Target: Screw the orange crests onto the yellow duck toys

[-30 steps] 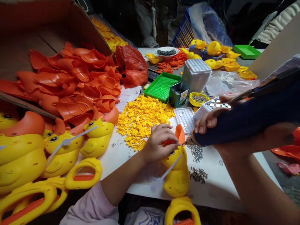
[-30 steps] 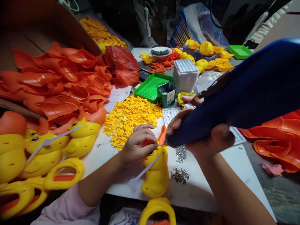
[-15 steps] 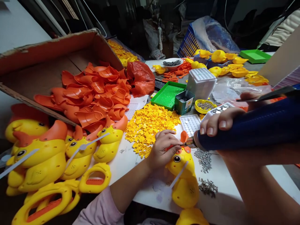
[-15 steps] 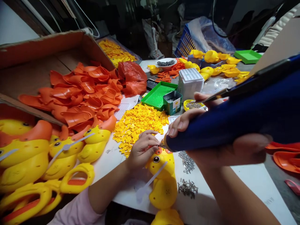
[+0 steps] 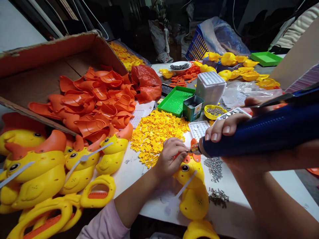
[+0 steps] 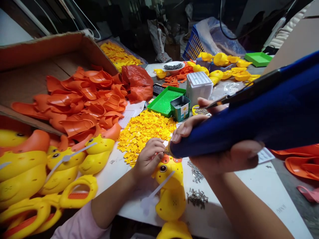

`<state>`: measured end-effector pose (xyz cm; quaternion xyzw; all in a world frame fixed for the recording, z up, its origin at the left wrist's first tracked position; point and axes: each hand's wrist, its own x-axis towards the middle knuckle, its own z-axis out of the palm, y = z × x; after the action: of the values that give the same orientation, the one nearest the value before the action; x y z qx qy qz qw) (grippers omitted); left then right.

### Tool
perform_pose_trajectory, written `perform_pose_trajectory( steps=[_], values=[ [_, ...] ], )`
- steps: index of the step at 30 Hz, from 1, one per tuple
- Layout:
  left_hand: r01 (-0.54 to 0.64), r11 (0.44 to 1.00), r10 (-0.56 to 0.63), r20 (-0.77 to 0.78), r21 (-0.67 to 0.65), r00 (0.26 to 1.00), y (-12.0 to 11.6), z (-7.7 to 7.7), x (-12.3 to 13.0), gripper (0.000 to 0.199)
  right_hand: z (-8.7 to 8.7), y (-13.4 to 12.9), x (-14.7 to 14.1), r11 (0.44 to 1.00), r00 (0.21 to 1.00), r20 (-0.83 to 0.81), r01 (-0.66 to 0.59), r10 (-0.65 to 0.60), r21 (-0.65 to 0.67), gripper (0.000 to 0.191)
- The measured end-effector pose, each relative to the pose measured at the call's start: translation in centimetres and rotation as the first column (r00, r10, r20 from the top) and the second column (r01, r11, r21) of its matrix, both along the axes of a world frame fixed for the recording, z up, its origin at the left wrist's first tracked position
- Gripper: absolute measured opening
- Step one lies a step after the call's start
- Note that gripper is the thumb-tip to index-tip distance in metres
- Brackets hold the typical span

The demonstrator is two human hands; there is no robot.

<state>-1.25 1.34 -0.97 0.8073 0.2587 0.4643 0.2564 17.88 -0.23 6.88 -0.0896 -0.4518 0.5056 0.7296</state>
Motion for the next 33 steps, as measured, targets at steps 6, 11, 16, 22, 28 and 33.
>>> perform_pose_trajectory(
  steps=[6, 11, 16, 22, 28, 33],
  values=[
    [-0.031, 0.999, 0.030, -0.084, -0.018, 0.996, 0.4, -0.6, -0.4, 0.034, 1.0, 0.5, -0.5, 0.994, 0.995, -0.009, 0.103, -0.102, 0.028, 0.056],
    [0.026, 0.981, -0.083, -0.300, -0.190, 0.950, 0.3, -0.1, -0.6, 0.084, 1.5, 0.6, -0.3, 0.996, 0.990, 0.113, 0.085, -0.083, -0.012, 0.048],
    [0.014, 0.951, -0.119, -0.325, -0.308, 0.938, 0.1, 0.5, -0.5, 0.078, 1.0, 0.5, -0.7, 1.000, 0.990, 0.138, 0.009, -0.005, -0.029, 0.054],
    [-0.008, 0.918, -0.140, -0.341, -0.397, 0.930, 0.0, 0.8, -0.4, 0.080, 0.8, 0.4, -0.9, 0.999, 0.985, 0.172, 0.015, -0.008, -0.039, 0.052],
    [-0.026, 0.904, -0.141, -0.356, -0.426, 0.924, -0.2, 1.3, -0.3, 0.077, 0.2, 0.5, -0.6, 0.999, 0.980, 0.195, -0.045, 0.050, -0.026, 0.055],
    [-0.043, 0.929, -0.110, -0.386, -0.367, 0.916, -0.5, 1.1, -0.1, 0.077, -0.2, -0.4, -0.5, 0.986, 0.960, 0.224, -0.161, 0.166, -0.042, 0.062]
  ],
)
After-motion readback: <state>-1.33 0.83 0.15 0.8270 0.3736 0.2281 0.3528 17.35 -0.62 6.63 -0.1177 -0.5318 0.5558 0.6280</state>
